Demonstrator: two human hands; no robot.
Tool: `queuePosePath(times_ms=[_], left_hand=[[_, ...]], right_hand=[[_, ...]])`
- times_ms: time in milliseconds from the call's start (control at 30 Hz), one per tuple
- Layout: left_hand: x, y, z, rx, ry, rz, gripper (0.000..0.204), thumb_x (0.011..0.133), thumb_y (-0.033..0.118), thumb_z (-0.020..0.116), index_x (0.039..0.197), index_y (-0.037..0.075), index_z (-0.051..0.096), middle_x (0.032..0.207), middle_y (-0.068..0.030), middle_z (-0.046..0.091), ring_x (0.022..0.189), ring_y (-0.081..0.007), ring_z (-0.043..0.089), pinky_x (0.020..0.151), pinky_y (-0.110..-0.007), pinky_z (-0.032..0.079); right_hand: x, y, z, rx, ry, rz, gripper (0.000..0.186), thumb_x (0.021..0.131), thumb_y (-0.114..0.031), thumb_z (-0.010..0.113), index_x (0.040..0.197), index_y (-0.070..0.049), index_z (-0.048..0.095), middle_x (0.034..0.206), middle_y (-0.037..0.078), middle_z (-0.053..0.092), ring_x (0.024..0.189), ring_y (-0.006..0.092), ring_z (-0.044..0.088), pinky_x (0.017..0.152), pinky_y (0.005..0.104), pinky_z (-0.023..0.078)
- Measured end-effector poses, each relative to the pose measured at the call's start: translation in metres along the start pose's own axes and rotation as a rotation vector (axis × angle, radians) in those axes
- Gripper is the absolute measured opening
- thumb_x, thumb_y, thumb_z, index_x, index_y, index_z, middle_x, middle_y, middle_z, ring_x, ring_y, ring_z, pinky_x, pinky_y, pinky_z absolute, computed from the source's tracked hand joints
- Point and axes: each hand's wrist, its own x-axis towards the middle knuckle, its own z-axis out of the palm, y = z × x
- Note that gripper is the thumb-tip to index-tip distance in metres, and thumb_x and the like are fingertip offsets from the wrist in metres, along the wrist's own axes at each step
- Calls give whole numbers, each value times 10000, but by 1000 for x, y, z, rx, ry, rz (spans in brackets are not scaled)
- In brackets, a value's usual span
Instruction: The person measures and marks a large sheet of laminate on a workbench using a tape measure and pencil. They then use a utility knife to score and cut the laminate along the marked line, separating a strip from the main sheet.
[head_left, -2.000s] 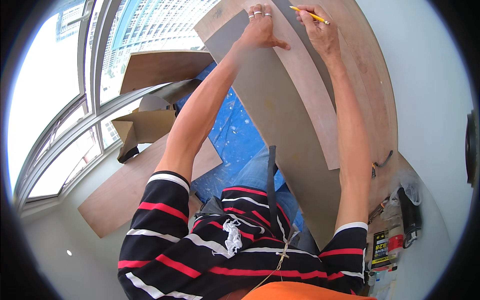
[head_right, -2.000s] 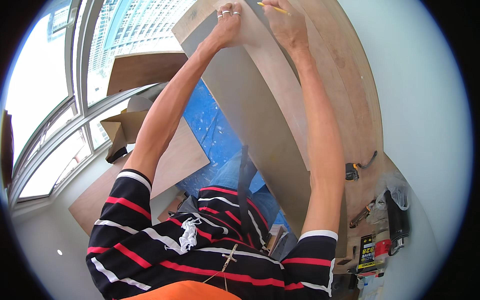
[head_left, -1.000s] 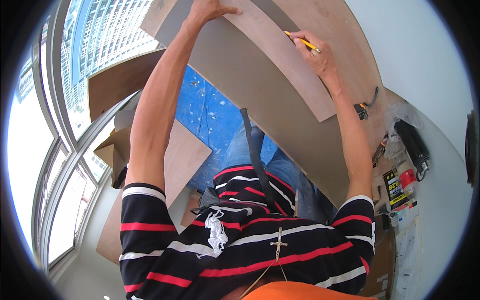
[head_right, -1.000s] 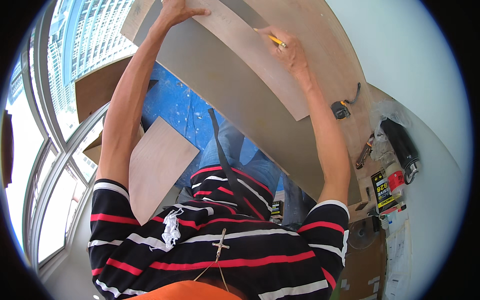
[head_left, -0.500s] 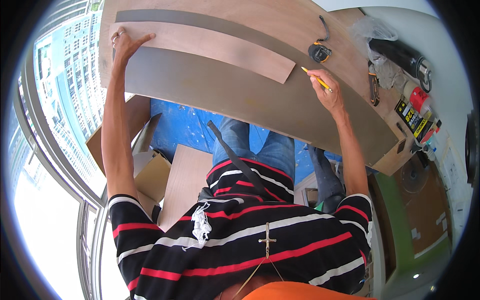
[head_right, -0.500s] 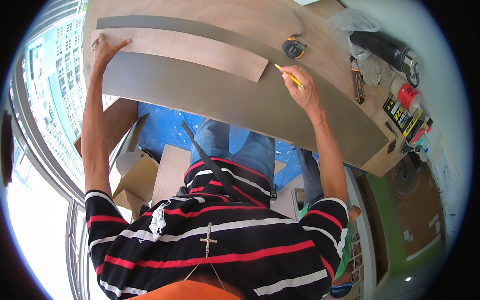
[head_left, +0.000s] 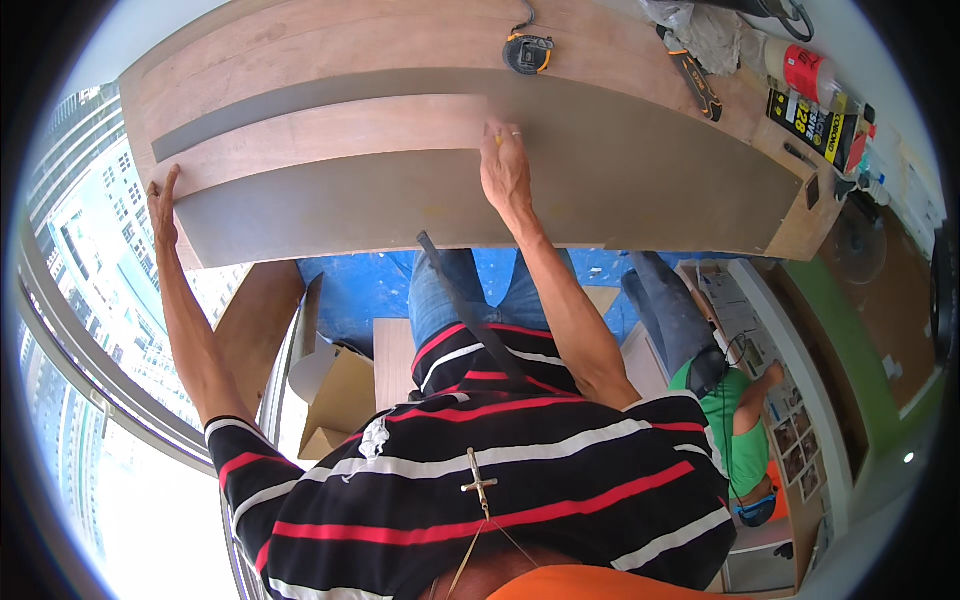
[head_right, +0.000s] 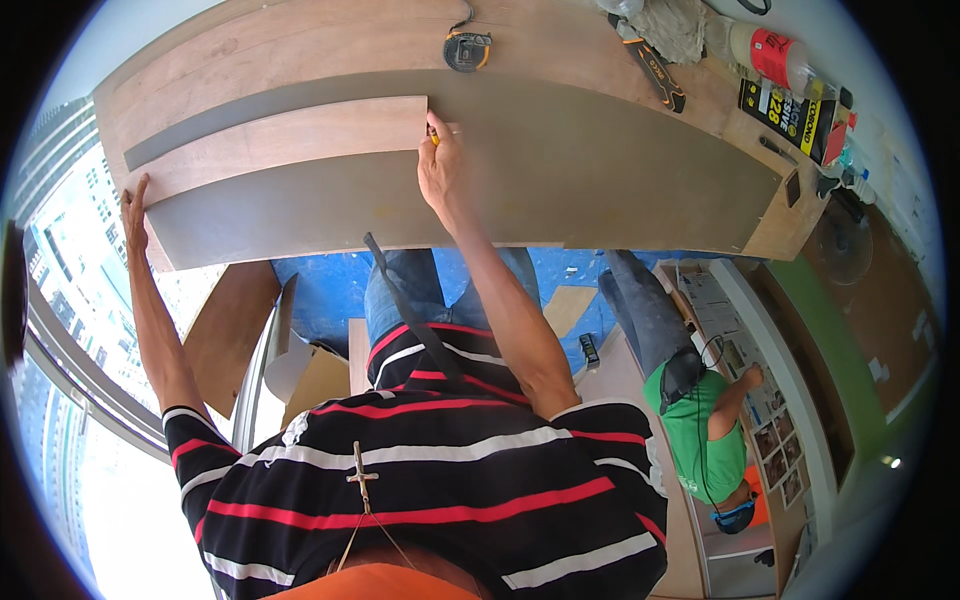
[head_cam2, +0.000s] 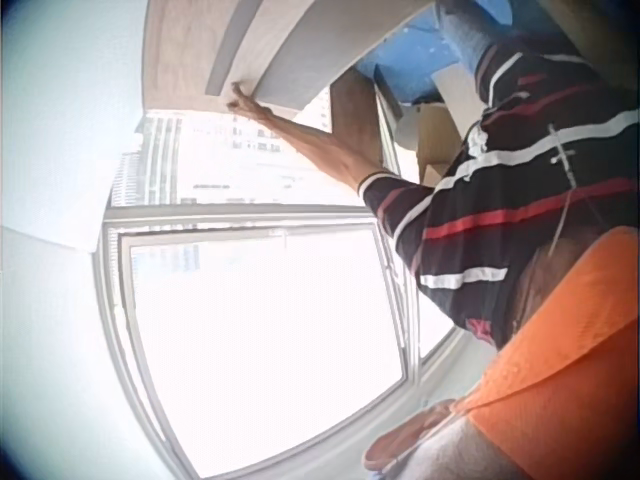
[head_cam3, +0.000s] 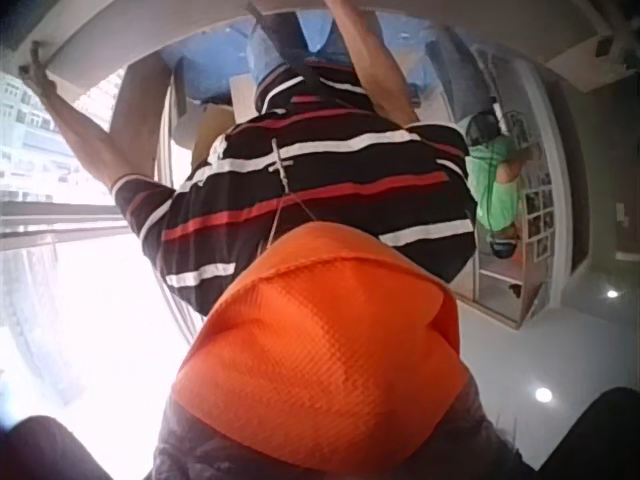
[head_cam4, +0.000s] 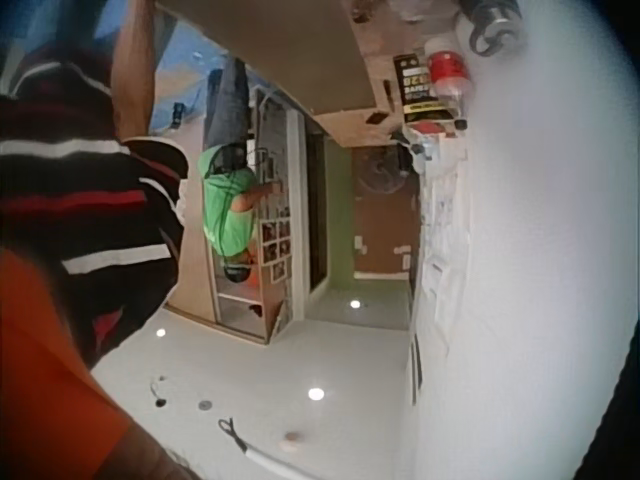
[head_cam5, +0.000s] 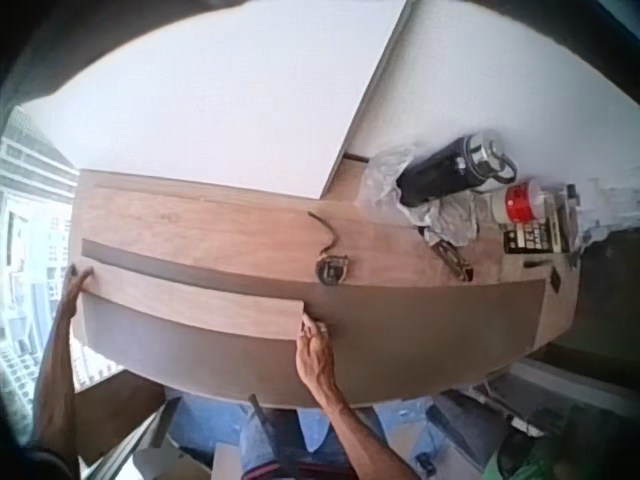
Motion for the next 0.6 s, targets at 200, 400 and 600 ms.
queuePosePath(times_ms=[200,400,600], left_hand=[[-84,41,17,10,146,90,1137,702,614,793,1442,-131,357,1414,-332,429,1295,-411,481,1079,-457,414],[-203,108,126,87,12,149,1028,715,506,860,1395,-117,406,1360,-317,427,1269,-427,448,1074,-477,399],[-287,193,232,-65,-48,175,1085,711,532,856,1422,-112,351,1392,-299,355,1291,-409,403,1068,-482,394]], right_hand=[[-22,45,-54,159,111,-4,374,975,-106,472,1326,-27,574,1148,155,602,1093,264,587,946,362,470],[-42,141,-194,26,279,42,386,984,-88,426,1327,-11,586,1155,118,597,1098,238,587,966,349,465],[-33,216,-311,-217,359,31,371,1030,-172,427,1322,-16,595,1208,148,624,1124,272,594,976,366,462]])
